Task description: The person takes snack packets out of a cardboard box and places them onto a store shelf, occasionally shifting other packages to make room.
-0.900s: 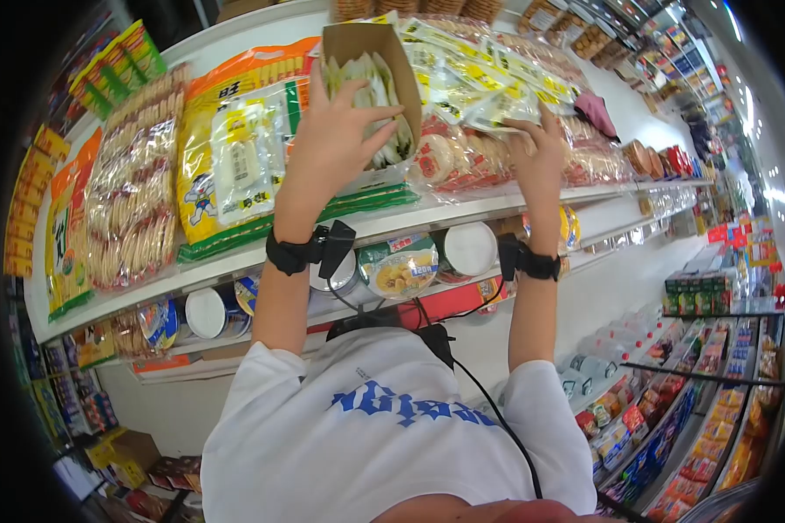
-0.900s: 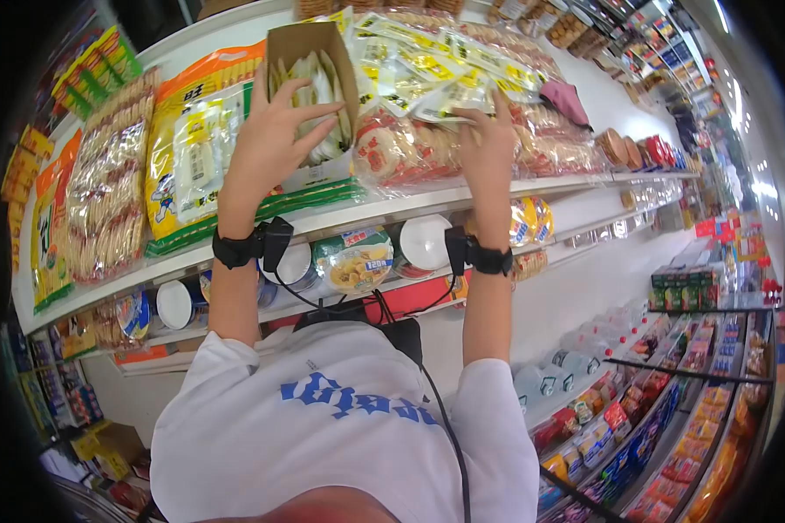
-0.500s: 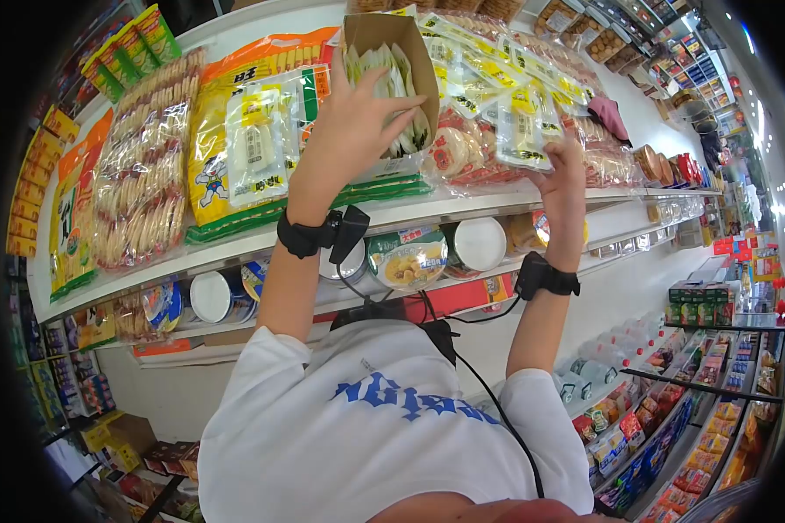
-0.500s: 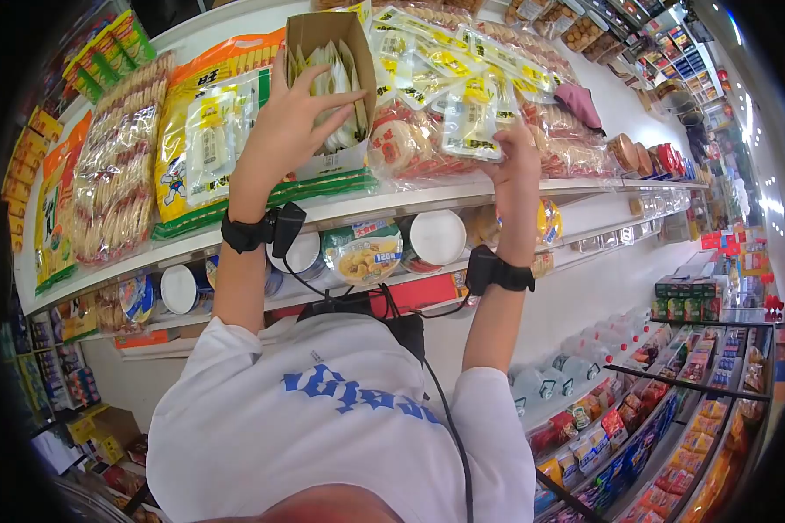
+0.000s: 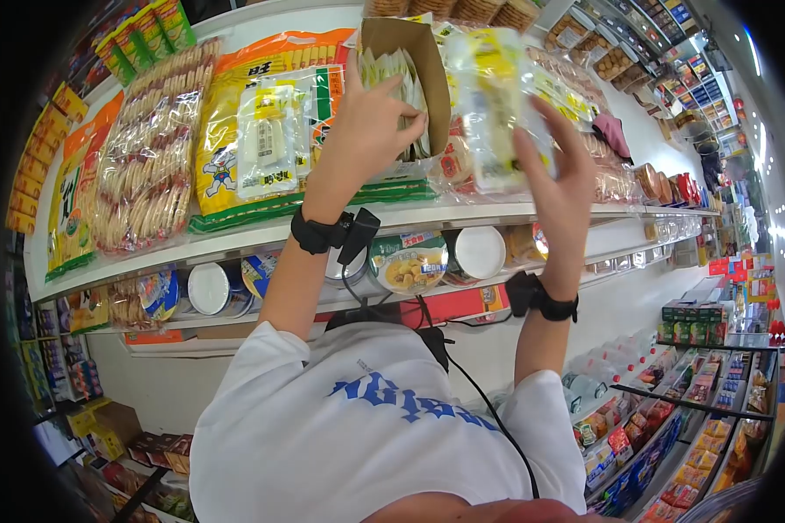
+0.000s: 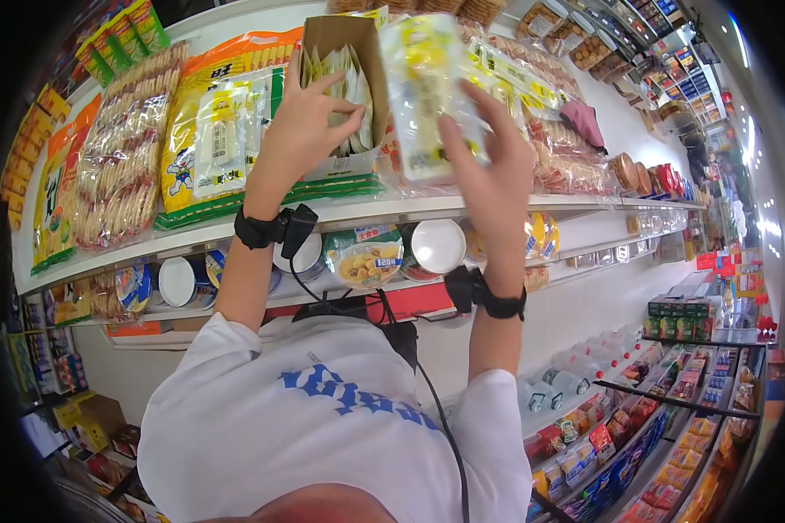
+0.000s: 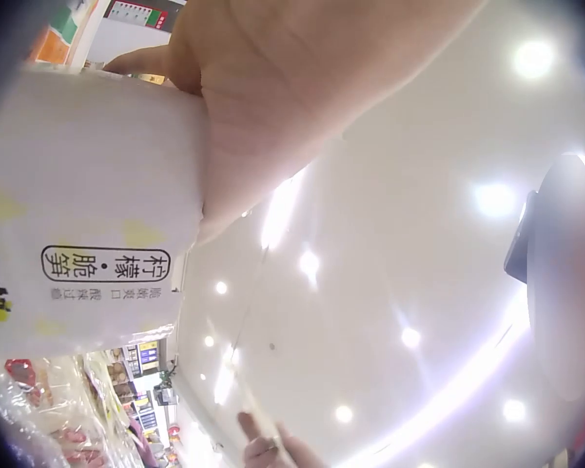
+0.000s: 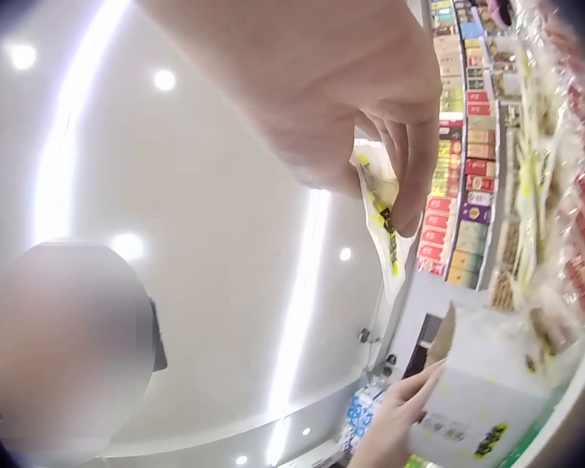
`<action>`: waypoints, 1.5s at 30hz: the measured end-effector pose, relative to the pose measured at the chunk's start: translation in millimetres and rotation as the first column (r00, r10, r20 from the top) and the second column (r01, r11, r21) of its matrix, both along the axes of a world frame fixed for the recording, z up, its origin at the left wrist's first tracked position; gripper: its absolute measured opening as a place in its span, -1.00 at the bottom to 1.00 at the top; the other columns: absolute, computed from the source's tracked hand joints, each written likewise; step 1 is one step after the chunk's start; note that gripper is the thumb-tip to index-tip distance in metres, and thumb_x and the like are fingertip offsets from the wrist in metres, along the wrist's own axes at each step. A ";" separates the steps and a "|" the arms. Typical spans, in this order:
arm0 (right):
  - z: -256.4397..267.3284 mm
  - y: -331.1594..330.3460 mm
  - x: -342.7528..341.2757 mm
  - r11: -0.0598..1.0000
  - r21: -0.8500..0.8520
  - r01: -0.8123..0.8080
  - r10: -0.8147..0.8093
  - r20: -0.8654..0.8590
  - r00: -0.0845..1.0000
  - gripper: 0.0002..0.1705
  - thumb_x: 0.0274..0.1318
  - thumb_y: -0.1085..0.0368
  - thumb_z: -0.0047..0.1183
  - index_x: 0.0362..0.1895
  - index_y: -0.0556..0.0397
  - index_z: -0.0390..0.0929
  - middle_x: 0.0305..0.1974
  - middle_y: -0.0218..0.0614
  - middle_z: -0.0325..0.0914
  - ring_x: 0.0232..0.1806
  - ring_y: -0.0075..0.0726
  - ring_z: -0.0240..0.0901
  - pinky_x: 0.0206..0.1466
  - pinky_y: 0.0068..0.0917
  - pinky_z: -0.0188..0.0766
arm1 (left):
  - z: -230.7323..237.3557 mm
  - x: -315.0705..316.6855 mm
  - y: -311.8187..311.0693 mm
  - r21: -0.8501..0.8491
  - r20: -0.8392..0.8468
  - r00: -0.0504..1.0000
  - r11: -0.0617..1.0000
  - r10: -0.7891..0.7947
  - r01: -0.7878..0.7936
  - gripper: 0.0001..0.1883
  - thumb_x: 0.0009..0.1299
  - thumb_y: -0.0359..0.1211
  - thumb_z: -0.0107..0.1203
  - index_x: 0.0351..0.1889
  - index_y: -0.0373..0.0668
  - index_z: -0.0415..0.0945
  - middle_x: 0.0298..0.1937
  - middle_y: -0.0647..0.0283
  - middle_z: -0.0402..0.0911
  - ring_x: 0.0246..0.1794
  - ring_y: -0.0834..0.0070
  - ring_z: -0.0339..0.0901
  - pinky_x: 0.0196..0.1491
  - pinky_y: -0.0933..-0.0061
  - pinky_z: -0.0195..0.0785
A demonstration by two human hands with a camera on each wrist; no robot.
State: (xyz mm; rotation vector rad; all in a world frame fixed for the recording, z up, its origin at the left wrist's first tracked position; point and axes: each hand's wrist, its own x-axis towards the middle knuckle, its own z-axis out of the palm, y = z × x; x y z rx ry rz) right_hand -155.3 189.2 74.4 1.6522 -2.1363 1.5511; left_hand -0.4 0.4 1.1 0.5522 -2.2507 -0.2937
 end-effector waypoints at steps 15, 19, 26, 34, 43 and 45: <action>-33.6 -101.8 28.9 0.950 0.293 0.107 0.028 -0.423 0.905 -0.63 0.11 0.40 0.18 0.04 0.23 0.64 -0.12 0.07 0.56 -0.06 0.24 0.57 0.04 -0.02 0.51 | -3.8 4.8 -2.2 -0.037 0.000 1.000 0.999 0.028 -0.028 -0.80 0.33 -0.20 0.32 -0.18 -0.01 0.84 0.30 0.10 0.61 0.60 -0.43 -0.05 0.54 -0.16 0.11; -40.2 -101.9 28.4 0.929 0.356 0.102 0.072 -0.444 0.893 -0.74 0.11 0.38 0.17 -0.11 0.19 0.72 0.05 0.07 0.56 0.09 0.24 0.52 0.20 -0.02 0.48 | -5.8 3.6 -1.7 -0.072 -0.009 0.999 0.996 0.043 -0.043 -0.77 0.33 -0.21 0.31 -0.12 -0.02 0.82 0.25 0.11 0.62 0.57 -0.45 0.00 0.49 -0.18 0.20; -64.4 -123.3 -1.1 0.996 -0.070 0.056 -0.086 -0.558 0.826 -0.56 0.10 0.22 0.23 0.07 0.12 0.66 0.44 0.20 0.29 0.52 0.35 0.14 0.55 0.21 0.04 | -7.8 -0.2 -3.7 -0.111 -0.065 0.996 0.992 0.060 -0.067 -0.64 0.32 -0.20 0.29 0.04 -0.10 0.74 0.16 0.05 0.64 0.50 -0.51 0.10 0.40 -0.24 0.33; -74.6 -121.6 -6.1 0.971 0.208 0.118 0.041 -0.632 0.774 -0.57 0.10 0.19 0.23 0.06 0.04 0.69 0.43 0.19 0.32 0.50 0.39 0.18 0.47 0.21 0.22 | -10.3 -0.6 -4.1 -0.102 -0.020 0.996 0.991 0.085 -0.086 -0.59 0.31 -0.13 0.29 0.09 -0.03 0.73 0.21 0.11 0.64 0.51 -0.48 0.09 0.37 -0.24 0.36; -80.5 -107.0 -15.5 0.947 0.248 -0.205 0.261 -0.221 0.940 -0.15 0.23 0.09 0.13 0.50 0.27 0.22 0.44 0.58 0.11 0.53 0.64 0.01 0.57 0.09 0.12 | -4.1 1.4 -0.2 -0.070 0.029 0.997 0.996 0.066 -0.064 -0.61 0.41 -0.17 0.22 0.20 0.09 0.69 0.29 0.18 0.60 0.52 -0.31 0.13 0.47 -0.17 0.20; -73.9 -96.5 -5.5 0.987 0.113 -0.112 0.134 -0.213 0.968 -0.15 0.24 0.17 0.12 0.53 0.25 0.16 0.43 0.57 0.12 0.52 0.62 0.05 0.56 0.08 0.13 | -0.5 1.4 1.9 -0.014 0.006 0.998 0.998 0.067 -0.067 -0.60 0.42 -0.19 0.21 0.22 0.05 0.67 0.30 0.20 0.59 0.51 -0.31 0.15 0.50 -0.19 0.13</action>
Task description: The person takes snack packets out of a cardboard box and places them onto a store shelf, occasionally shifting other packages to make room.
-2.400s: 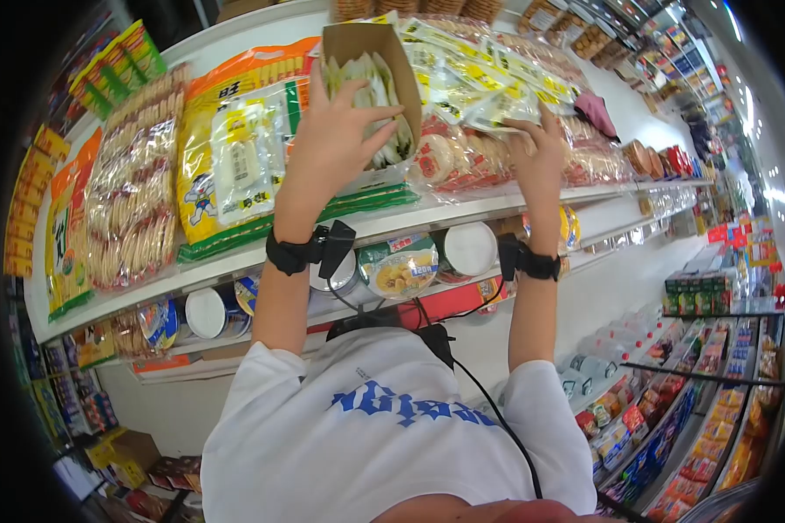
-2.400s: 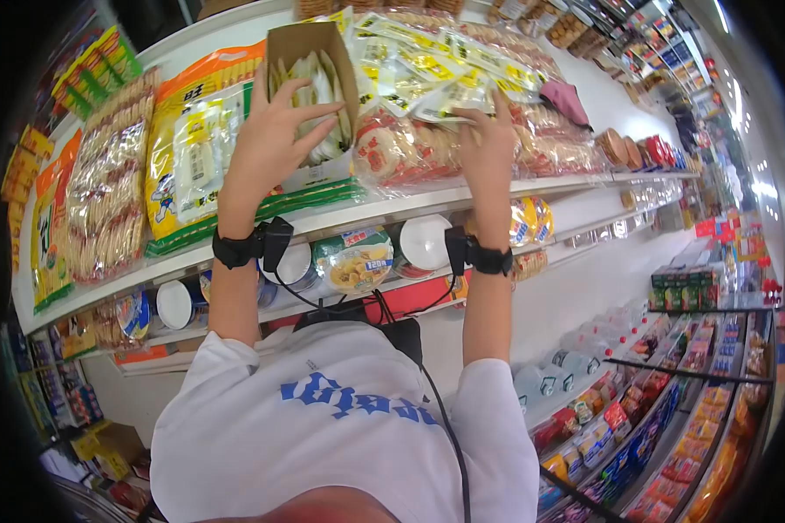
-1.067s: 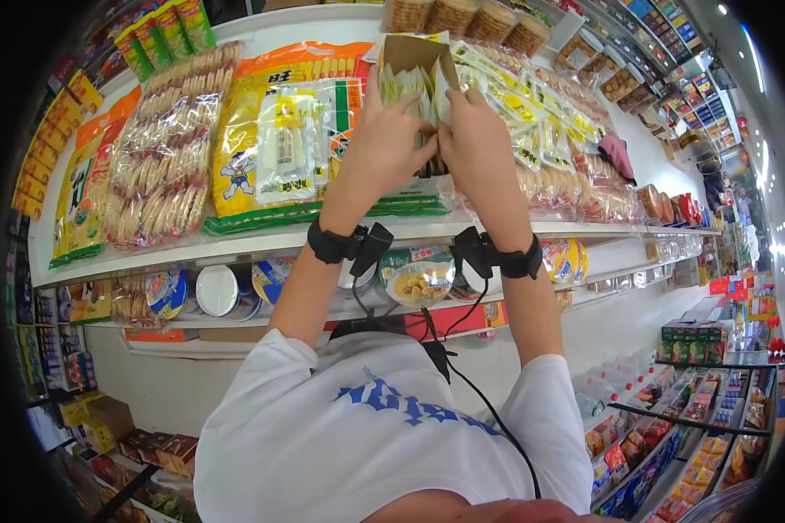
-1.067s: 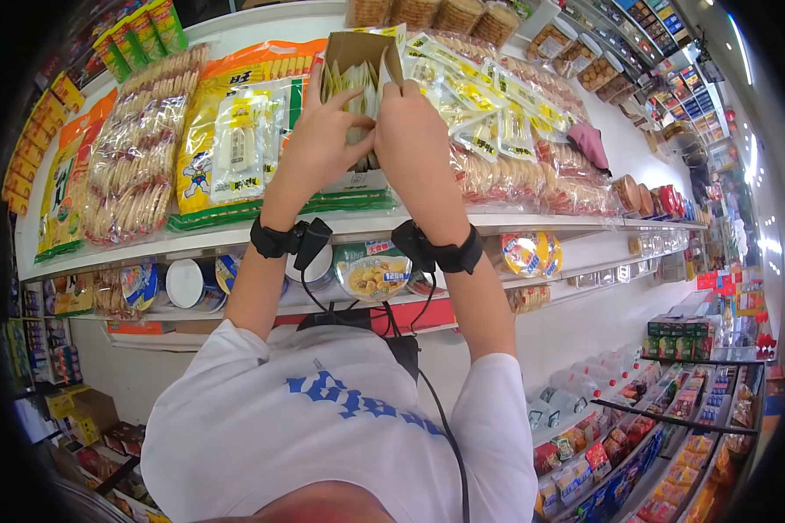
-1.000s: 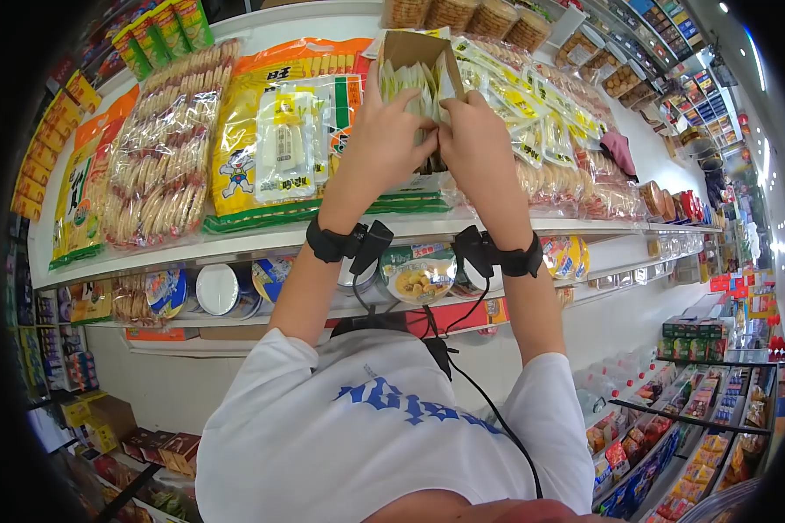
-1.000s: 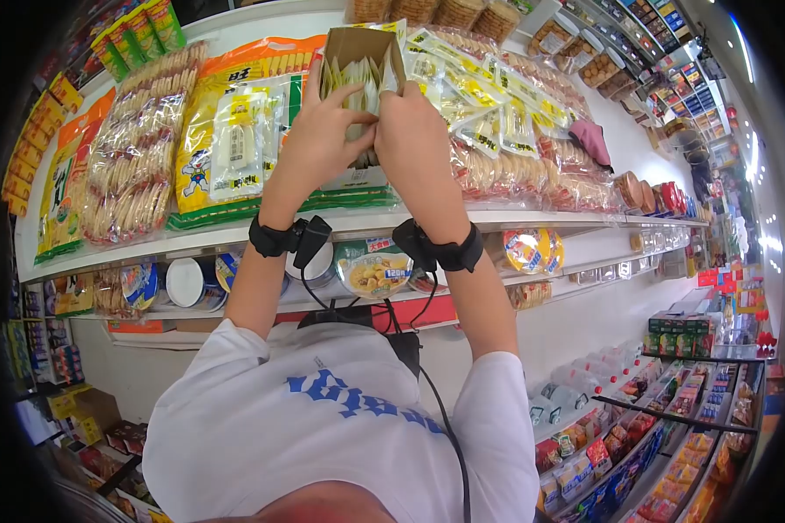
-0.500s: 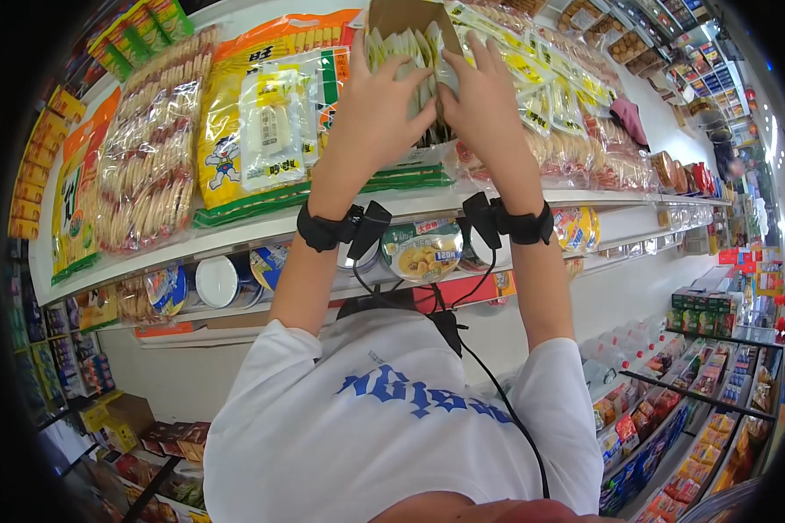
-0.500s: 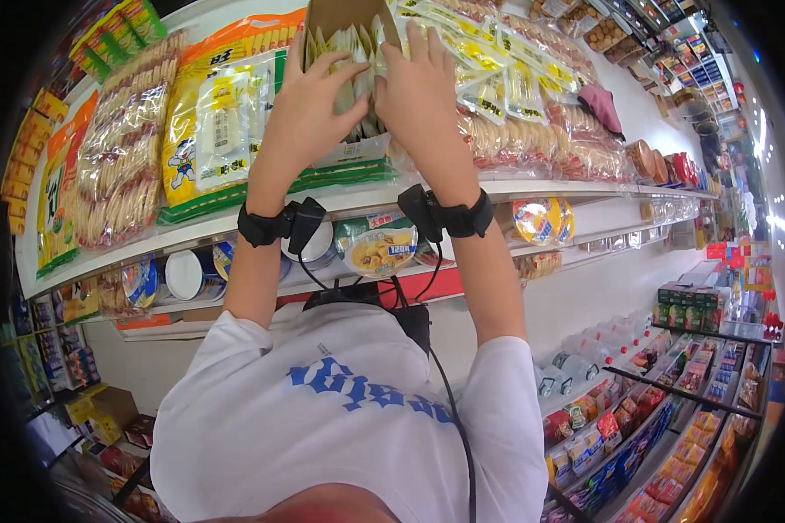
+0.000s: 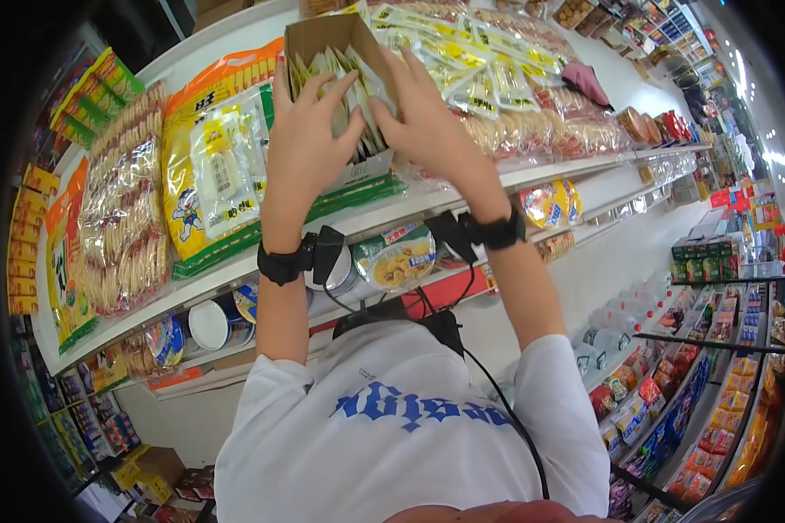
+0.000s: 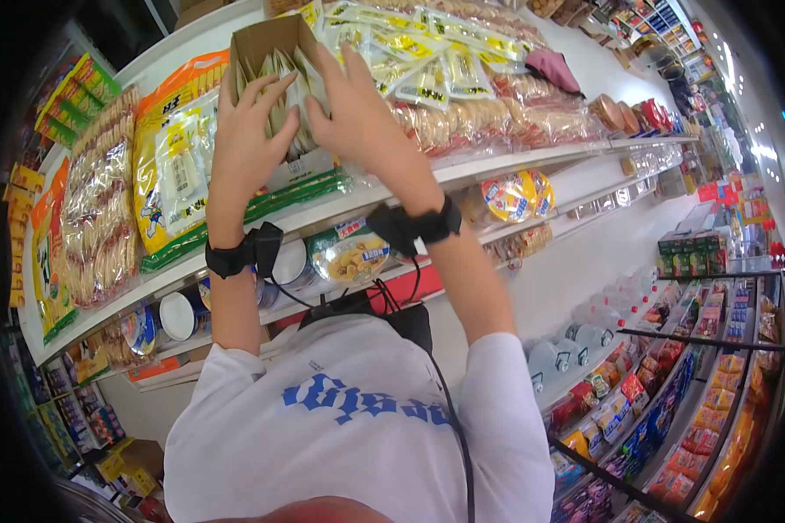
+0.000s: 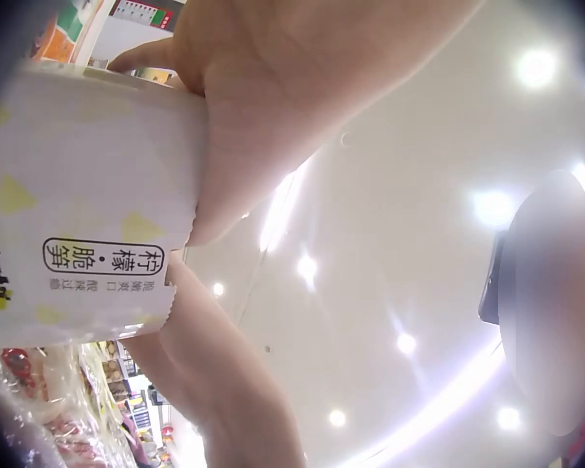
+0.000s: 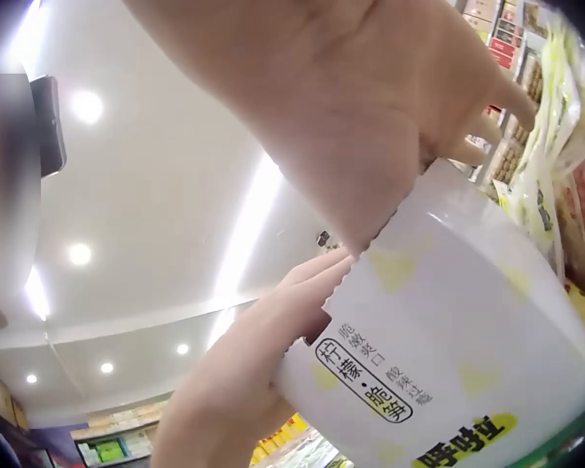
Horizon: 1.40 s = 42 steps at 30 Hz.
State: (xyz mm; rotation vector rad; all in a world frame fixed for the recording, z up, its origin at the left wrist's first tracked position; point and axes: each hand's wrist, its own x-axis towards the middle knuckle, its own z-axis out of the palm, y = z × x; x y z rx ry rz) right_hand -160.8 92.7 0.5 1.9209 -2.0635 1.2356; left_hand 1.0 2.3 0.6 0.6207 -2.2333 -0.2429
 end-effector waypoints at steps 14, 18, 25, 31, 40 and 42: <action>-28.2 3.3 -44.5 0.949 -0.158 0.272 -0.235 0.215 0.948 -0.12 0.24 0.13 0.30 0.51 0.25 0.21 0.18 0.09 0.53 -0.06 -0.10 0.61 0.07 -0.13 0.55 | 1.0 0.7 0.3 0.026 -0.083 0.996 0.999 0.036 -0.034 -0.54 0.45 -0.25 0.15 0.30 -0.08 0.57 0.39 -0.04 0.43 0.54 -0.30 0.11 0.51 -0.09 0.15; 5.2 31.1 -62.8 0.860 0.084 0.504 -0.510 0.175 0.842 -0.13 0.22 -0.02 0.30 0.36 0.41 0.33 0.16 0.22 0.51 0.16 0.17 0.52 0.25 0.04 0.37 | -8.5 -3.3 -2.0 0.275 -0.398 0.917 0.953 -0.005 0.125 -0.38 0.51 -0.39 -0.01 0.54 -0.26 0.20 0.50 -0.26 0.24 0.59 -0.21 0.08 0.55 0.01 0.06; -39.5 0.4 -67.0 0.778 -0.203 0.594 -0.625 -0.343 0.701 0.11 0.07 -0.11 0.40 0.41 0.51 0.20 -0.22 0.03 0.68 -0.13 0.17 0.62 0.23 0.06 0.36 | -19.7 20.1 -0.9 0.621 -0.557 0.821 0.720 0.128 0.310 -0.20 0.45 -0.48 0.00 0.65 -0.31 -0.07 0.58 -0.25 0.14 0.61 -0.03 0.13 0.56 0.13 0.07; -17.6 4.6 -72.0 0.894 0.138 0.427 -0.448 0.230 0.864 0.21 0.00 0.06 0.48 0.49 0.50 0.03 -0.16 0.12 0.64 -0.33 0.01 0.64 -0.12 -0.22 0.58 | -19.2 25.1 -11.6 0.574 -0.387 0.922 0.788 0.022 0.223 -0.13 0.39 -0.51 0.10 0.64 -0.33 -0.08 0.55 -0.18 0.24 0.58 0.10 0.22 0.53 0.24 0.13; 41.2 62.8 -53.7 0.929 -0.266 0.258 -0.050 0.600 0.799 -0.43 0.31 0.29 0.26 0.36 0.20 0.51 -0.02 -0.29 0.56 -0.22 -0.56 0.58 -0.32 -0.61 0.47 | -34.1 18.0 -14.2 0.642 -0.469 0.883 0.684 -0.005 0.345 -0.24 0.44 -0.44 0.13 0.59 -0.33 0.11 0.39 0.01 0.47 0.38 0.36 0.42 0.45 0.38 0.20; 66.9 65.1 -11.8 0.955 -0.262 0.141 0.018 0.524 0.852 -0.46 0.34 0.32 0.23 0.36 0.15 0.52 0.01 -0.33 0.53 -0.22 -0.62 0.55 -0.36 -0.64 0.42 | -29.5 17.3 -8.5 0.625 -0.510 0.860 0.678 -0.019 0.386 -0.30 0.48 -0.42 0.07 0.58 -0.33 0.13 0.40 0.04 0.47 0.36 0.37 0.43 0.44 0.40 0.20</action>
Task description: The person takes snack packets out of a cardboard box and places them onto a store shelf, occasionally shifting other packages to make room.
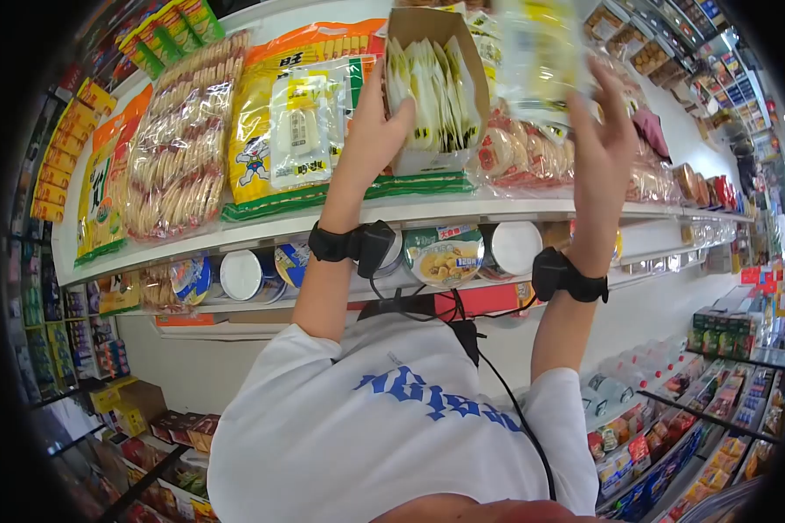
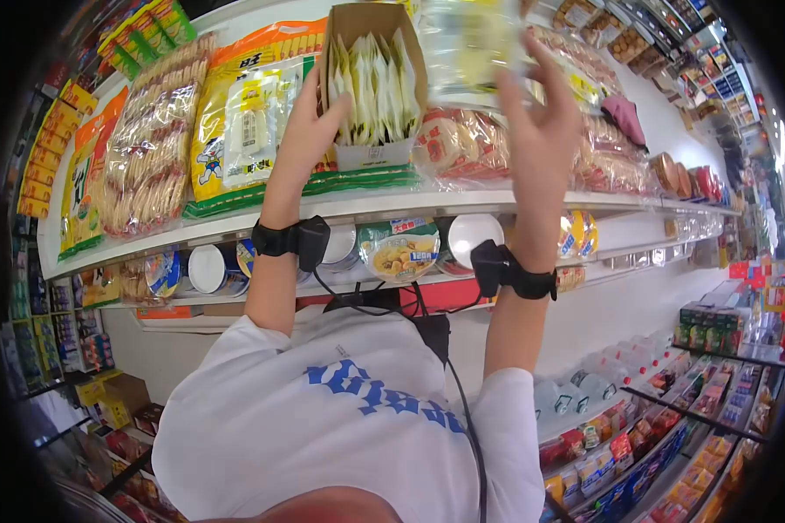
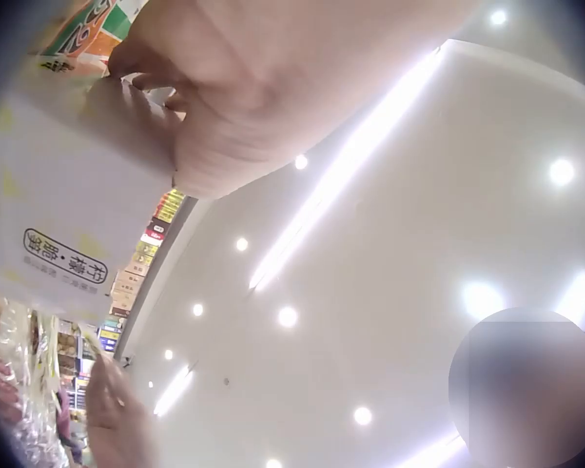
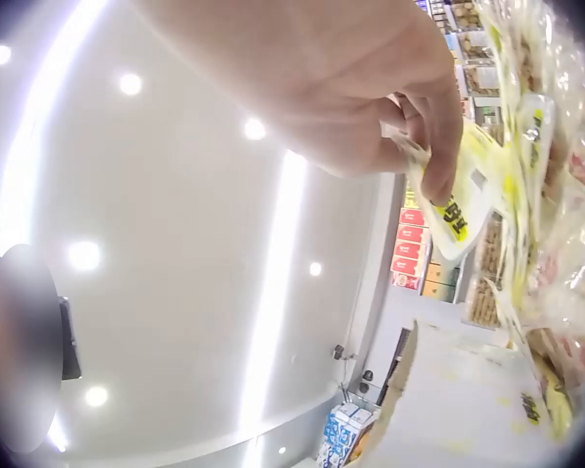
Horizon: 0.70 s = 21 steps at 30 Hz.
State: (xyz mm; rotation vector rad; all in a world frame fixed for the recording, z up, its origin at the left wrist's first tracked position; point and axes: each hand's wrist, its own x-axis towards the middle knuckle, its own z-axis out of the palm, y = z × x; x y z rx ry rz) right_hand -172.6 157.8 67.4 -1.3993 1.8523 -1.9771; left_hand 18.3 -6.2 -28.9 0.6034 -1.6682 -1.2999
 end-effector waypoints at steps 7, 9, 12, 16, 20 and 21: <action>-16.4 -39.1 50.2 0.947 0.103 -0.304 0.307 -0.017 0.952 -0.49 0.34 0.37 0.18 0.35 0.15 0.52 -0.16 -0.35 0.44 -0.43 -0.65 0.32 -0.43 -0.60 0.29 | 11.3 9.3 7.3 0.020 0.094 0.994 0.998 0.054 -0.056 -0.37 0.50 -0.37 -0.03 0.52 -0.40 0.16 0.08 -0.15 0.61 -0.13 0.28 0.61 0.03 0.30 0.47; -14.2 -37.2 56.0 0.935 0.147 -0.324 0.329 -0.016 0.944 -0.49 0.33 0.38 0.18 0.35 0.16 0.51 -0.19 -0.31 0.42 -0.44 -0.57 0.32 -0.38 -0.56 0.33 | 20.8 12.7 12.0 -0.020 0.162 0.986 0.999 0.036 -0.033 -0.36 0.47 -0.40 -0.02 0.51 -0.43 0.15 0.07 -0.19 0.61 -0.20 0.27 0.64 -0.04 0.28 0.50; -16.6 -38.2 51.5 0.929 0.166 -0.329 0.349 -0.109 0.931 -0.50 0.32 0.37 0.18 0.32 0.19 0.52 -0.15 -0.27 0.47 -0.38 -0.46 0.42 -0.29 -0.51 0.39 | 22.0 5.5 13.7 -0.219 0.201 0.972 0.972 0.125 -0.080 -0.32 0.44 -0.44 0.00 0.53 -0.41 0.10 0.07 -0.20 0.62 -0.15 0.25 0.67 -0.01 0.24 0.52; -6.8 -30.5 35.4 0.931 0.243 -0.273 0.310 -0.127 0.942 -0.50 0.40 0.35 0.16 0.38 0.12 0.50 0.08 -0.31 0.54 0.08 -0.53 0.55 0.04 -0.54 0.49 | 16.6 4.1 13.0 -0.013 0.078 0.994 0.997 0.077 -0.077 -0.32 0.51 -0.42 0.07 0.57 -0.28 0.10 0.39 -0.05 0.47 0.34 0.30 0.49 0.30 0.35 0.40; -3.5 -25.1 37.9 0.920 0.188 -0.343 0.364 -0.088 0.927 -0.52 0.34 0.35 0.17 0.30 0.23 0.53 -0.09 -0.22 0.53 -0.22 -0.45 0.52 -0.22 -0.47 0.44 | 21.0 19.6 24.4 -0.291 0.021 0.940 0.901 0.341 -0.320 -0.44 0.47 -0.38 0.16 0.41 -0.29 0.33 0.27 -0.12 0.51 0.24 0.07 0.54 0.27 0.21 0.41; -3.8 -24.5 37.4 0.915 0.206 -0.348 0.376 -0.116 0.919 -0.52 0.34 0.35 0.16 0.30 0.23 0.53 -0.09 -0.23 0.53 -0.21 -0.45 0.53 -0.22 -0.47 0.44 | 19.6 23.8 24.4 -0.473 -0.004 0.902 0.794 0.432 -0.382 -0.50 0.45 -0.37 0.17 0.34 -0.30 0.41 0.20 -0.14 0.55 0.16 -0.02 0.59 0.23 0.18 0.43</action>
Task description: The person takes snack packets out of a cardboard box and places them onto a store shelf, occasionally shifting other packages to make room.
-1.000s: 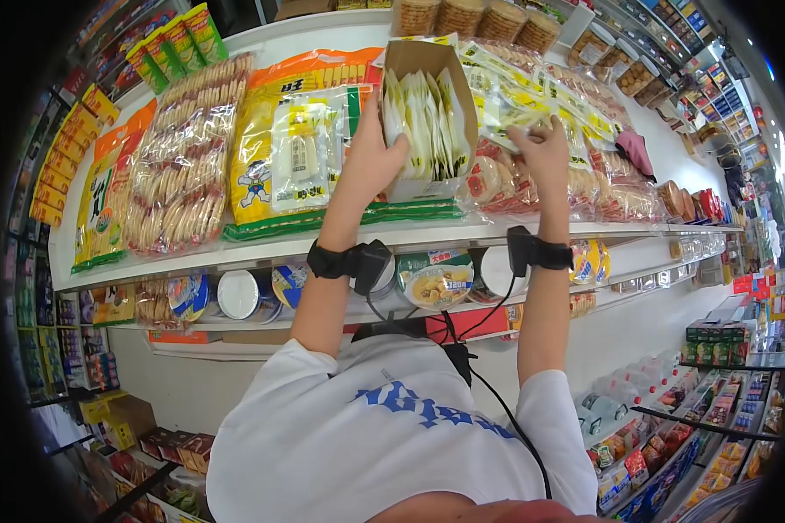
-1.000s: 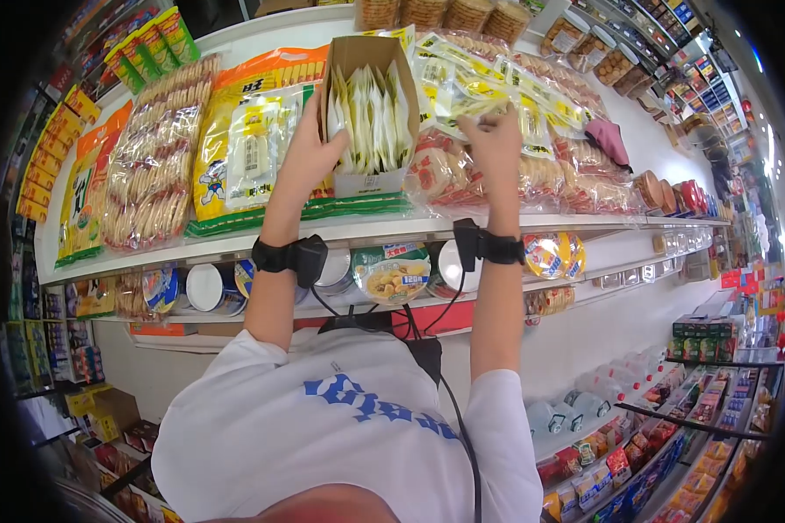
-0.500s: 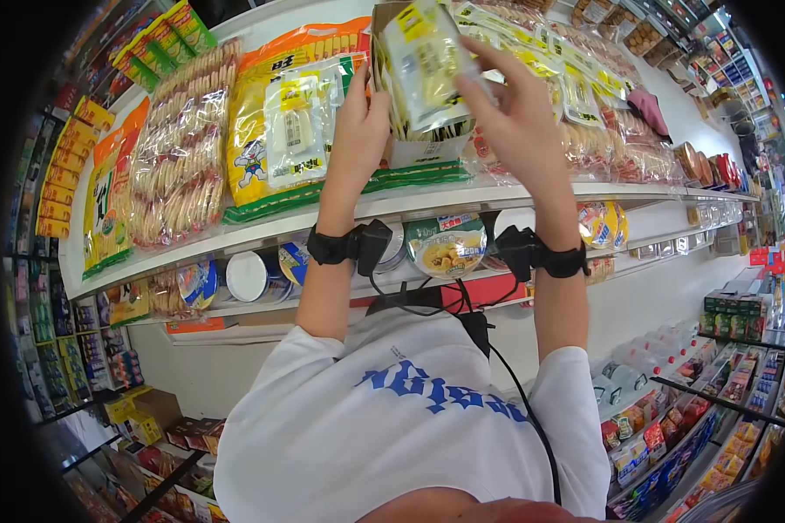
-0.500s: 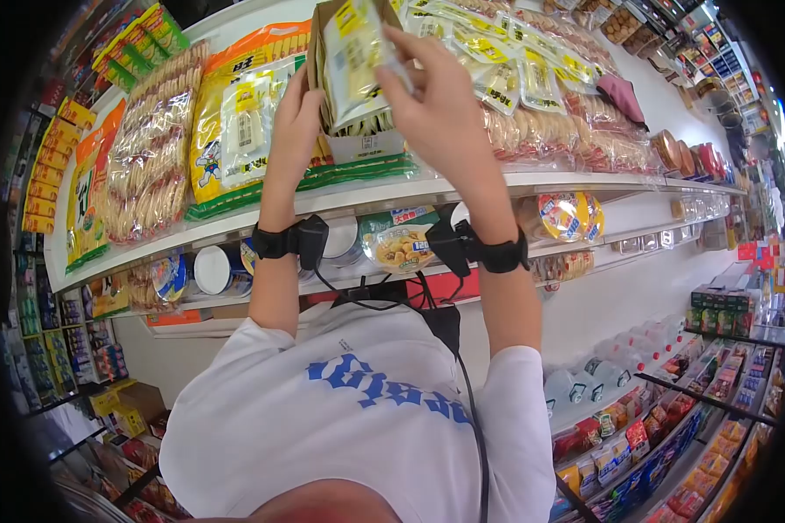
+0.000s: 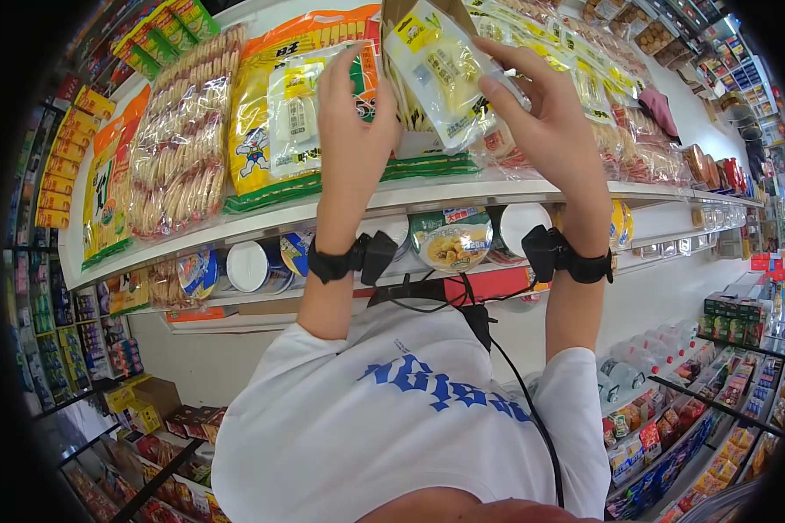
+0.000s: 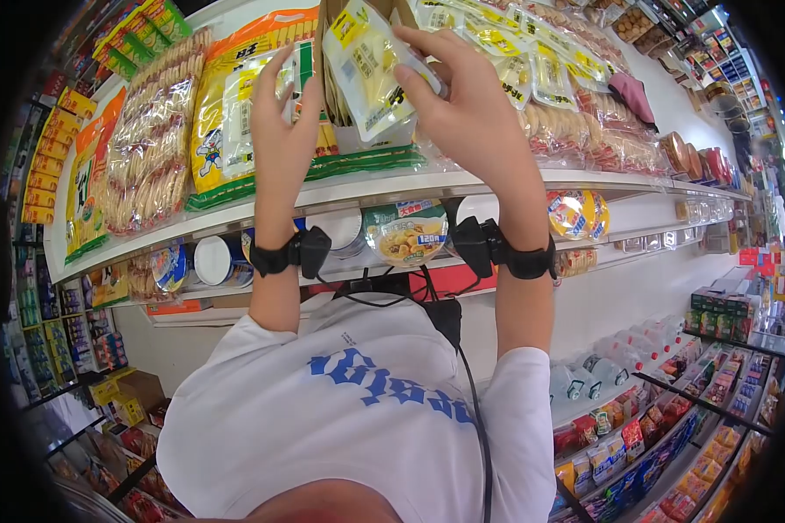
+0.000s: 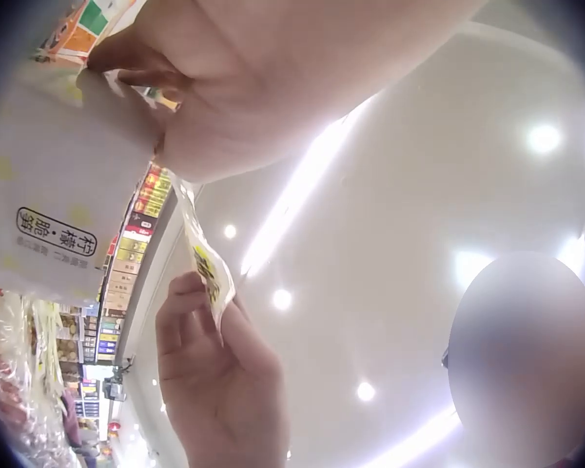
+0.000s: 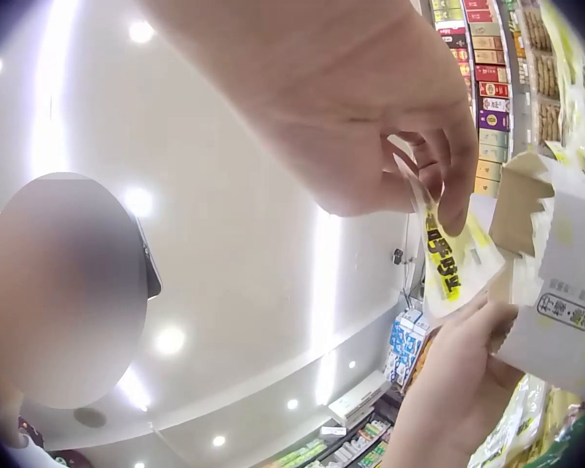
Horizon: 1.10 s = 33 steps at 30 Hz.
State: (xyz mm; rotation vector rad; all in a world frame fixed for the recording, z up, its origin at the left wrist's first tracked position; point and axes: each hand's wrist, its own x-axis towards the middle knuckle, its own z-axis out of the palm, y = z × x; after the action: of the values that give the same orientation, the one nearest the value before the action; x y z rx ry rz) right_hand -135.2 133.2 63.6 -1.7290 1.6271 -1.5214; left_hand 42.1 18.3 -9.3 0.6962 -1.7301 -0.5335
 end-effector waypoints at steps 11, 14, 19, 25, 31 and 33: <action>-21.9 -54.9 19.7 0.980 -0.153 0.125 -0.183 -0.455 0.871 -0.55 0.30 0.35 0.17 0.25 0.18 0.56 -0.15 -0.05 0.54 -0.17 -0.06 0.58 -0.09 -0.22 0.51 | 16.6 18.9 40.3 0.138 -0.060 0.997 0.989 -0.054 0.062 -0.73 0.58 -0.42 0.06 0.18 -0.27 0.59 0.19 0.13 0.64 0.18 0.40 0.60 0.23 0.30 0.50; -21.6 -65.2 29.6 0.962 -0.242 0.128 -0.234 -0.489 0.840 -0.58 0.24 0.41 0.10 0.17 0.25 0.56 -0.15 0.09 0.51 -0.10 0.16 0.52 -0.03 -0.14 0.48 | 15.8 19.1 40.5 0.143 -0.104 0.993 0.987 -0.060 0.075 -0.72 0.57 -0.42 0.06 0.17 -0.31 0.57 0.09 0.09 0.64 0.05 0.37 0.64 0.12 0.32 0.54; -24.1 -61.7 33.8 0.951 -0.279 0.133 -0.263 -0.504 0.822 -0.54 0.25 0.24 0.20 0.16 0.25 0.60 -0.14 0.03 0.60 -0.14 -0.03 0.66 -0.14 -0.23 0.55 | 8.9 21.0 39.3 0.454 -0.167 0.974 0.865 -0.155 0.215 -0.65 0.57 -0.38 0.10 0.24 -0.36 0.52 0.05 0.05 0.66 0.08 0.38 0.64 0.10 0.33 0.59; -17.3 -70.0 21.3 0.882 0.464 -0.087 0.161 -0.122 0.979 -0.44 0.08 0.11 0.28 0.01 0.34 0.60 -0.35 0.02 0.69 -0.28 -0.16 0.74 -0.26 -0.26 0.60 | 0.1 17.8 43.6 0.448 -0.134 0.960 0.849 -0.247 0.281 -0.57 0.51 -0.47 0.10 0.33 -0.38 0.45 0.14 0.01 0.64 0.20 0.32 0.62 0.20 0.30 0.57; -44.6 -75.3 38.9 0.984 0.024 0.179 -0.147 -0.468 0.871 -0.63 -0.01 0.20 0.26 -0.25 0.31 0.65 -0.38 0.22 0.66 -0.28 0.27 0.67 -0.16 -0.05 0.63 | -7.7 20.0 42.8 0.420 -0.111 0.957 0.860 -0.269 0.290 -0.50 0.48 -0.55 0.06 0.40 -0.37 0.38 0.25 0.01 0.58 0.24 0.32 0.59 0.15 0.34 0.58; -44.9 -68.6 41.4 0.984 -0.026 0.174 -0.162 -0.518 0.840 -0.64 -0.02 0.19 0.27 -0.29 0.30 0.66 -0.38 0.23 0.65 -0.27 0.27 0.67 -0.16 -0.04 0.62 | -11.7 19.3 42.9 0.403 -0.059 0.966 0.879 -0.252 0.254 -0.49 0.51 -0.54 0.05 0.44 -0.31 0.38 0.28 0.06 0.57 0.21 0.42 0.57 0.03 0.42 0.63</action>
State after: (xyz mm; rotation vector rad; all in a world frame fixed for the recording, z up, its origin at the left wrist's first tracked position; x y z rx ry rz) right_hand -93.7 64.6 18.7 -2.1665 2.0888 -1.1470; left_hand 61.3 61.2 -21.0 0.7588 -1.7320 -1.1020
